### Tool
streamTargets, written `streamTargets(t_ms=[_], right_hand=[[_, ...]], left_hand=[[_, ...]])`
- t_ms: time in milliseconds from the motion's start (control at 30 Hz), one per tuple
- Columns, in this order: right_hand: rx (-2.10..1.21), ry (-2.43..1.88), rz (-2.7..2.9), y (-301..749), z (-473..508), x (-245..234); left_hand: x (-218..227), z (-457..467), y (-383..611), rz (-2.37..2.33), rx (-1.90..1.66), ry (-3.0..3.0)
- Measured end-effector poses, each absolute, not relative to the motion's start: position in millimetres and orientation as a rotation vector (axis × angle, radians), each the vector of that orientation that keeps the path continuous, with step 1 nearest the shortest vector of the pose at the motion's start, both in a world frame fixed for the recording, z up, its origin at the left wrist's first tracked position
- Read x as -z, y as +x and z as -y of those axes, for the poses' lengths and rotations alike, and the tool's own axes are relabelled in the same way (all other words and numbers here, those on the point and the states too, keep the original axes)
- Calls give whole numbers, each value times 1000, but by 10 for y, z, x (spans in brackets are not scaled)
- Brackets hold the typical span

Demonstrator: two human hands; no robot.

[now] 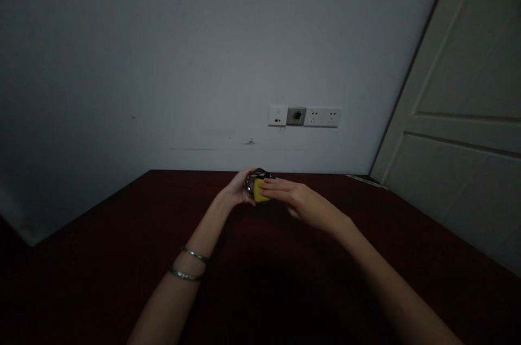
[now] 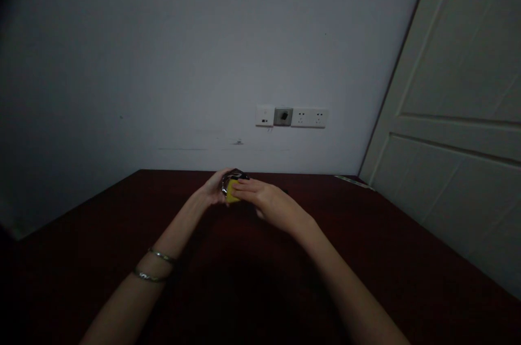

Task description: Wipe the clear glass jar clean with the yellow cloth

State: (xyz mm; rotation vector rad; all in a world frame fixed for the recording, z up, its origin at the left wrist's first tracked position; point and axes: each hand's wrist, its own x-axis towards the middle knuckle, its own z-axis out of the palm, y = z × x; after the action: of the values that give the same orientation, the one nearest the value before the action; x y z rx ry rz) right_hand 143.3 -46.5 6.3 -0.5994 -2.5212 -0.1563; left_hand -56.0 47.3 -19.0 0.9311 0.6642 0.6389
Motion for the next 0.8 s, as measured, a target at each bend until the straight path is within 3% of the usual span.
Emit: streamTargets(t_ms=[233, 400, 800], right_hand=[[330, -585, 2134, 1665, 335, -267], [547, -571, 2265, 1507, 356, -279], [609, -593, 2386, 1388, 263, -70]], left_hand=[[172, -458, -558, -487, -407, 1061], [130, -389, -487, -562, -370, 1099], [104, -238, -341, -656, -546, 1149]])
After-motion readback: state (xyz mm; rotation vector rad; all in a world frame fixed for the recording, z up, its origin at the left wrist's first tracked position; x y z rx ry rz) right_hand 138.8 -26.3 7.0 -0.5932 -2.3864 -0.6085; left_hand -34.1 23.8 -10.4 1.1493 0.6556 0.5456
